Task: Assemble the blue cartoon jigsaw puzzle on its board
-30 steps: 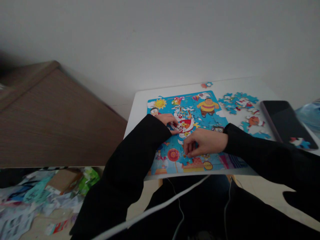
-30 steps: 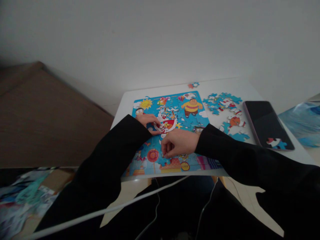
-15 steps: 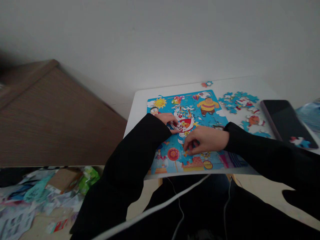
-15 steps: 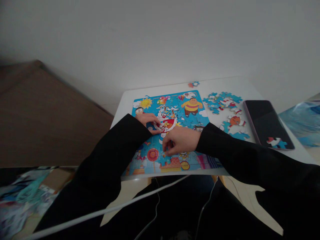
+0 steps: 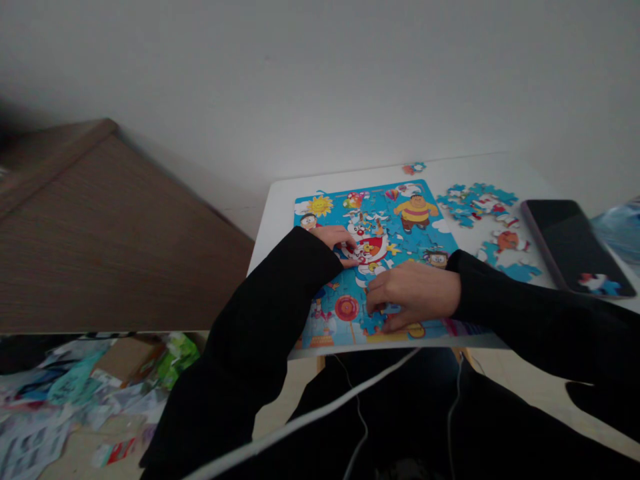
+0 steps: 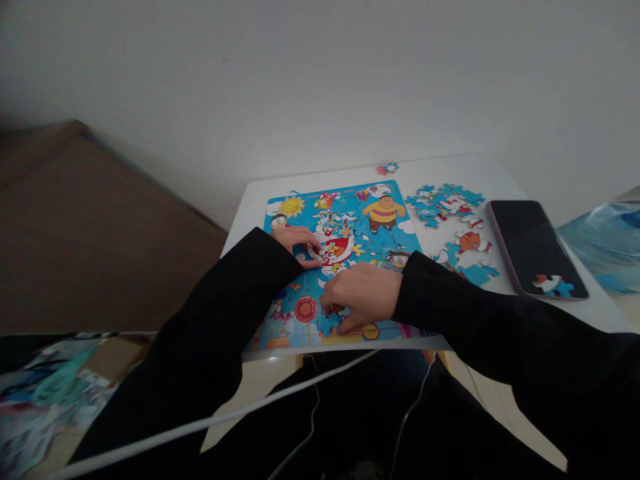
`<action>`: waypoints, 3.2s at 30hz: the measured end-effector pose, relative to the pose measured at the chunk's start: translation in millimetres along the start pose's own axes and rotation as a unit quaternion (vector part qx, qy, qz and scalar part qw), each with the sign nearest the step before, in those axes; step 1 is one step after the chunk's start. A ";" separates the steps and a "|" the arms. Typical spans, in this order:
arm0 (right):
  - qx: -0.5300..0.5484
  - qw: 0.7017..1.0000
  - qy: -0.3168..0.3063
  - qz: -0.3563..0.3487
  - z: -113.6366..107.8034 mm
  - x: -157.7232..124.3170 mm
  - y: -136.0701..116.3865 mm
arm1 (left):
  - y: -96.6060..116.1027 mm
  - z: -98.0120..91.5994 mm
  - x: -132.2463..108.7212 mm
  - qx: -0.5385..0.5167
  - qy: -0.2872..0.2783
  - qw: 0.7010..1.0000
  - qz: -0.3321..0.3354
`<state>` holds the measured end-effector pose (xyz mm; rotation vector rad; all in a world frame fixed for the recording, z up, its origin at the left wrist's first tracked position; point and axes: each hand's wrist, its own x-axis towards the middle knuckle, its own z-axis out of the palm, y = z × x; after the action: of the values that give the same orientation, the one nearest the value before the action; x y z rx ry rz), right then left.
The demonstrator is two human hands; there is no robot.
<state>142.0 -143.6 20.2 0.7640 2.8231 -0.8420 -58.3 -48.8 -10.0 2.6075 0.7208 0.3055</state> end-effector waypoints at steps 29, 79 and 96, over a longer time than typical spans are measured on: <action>-0.161 0.970 0.115 0.142 -45.7 -33.4 25.7 | 0.3 3.6 -0.5 0.023 0.018 1.000 -0.001; -0.059 0.956 -0.019 0.286 -49.9 -52.6 99.6 | 2.0 16.2 0.4 0.130 -0.031 0.991 -0.024; 0.071 0.950 -0.058 0.298 -52.3 -53.7 113.2 | 3.9 16.9 1.9 0.113 -0.041 0.992 -0.042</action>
<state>246.9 -57.3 21.5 1.4280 2.2320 -0.9344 -49.7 -56.5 -23.1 2.7714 0.8779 0.0944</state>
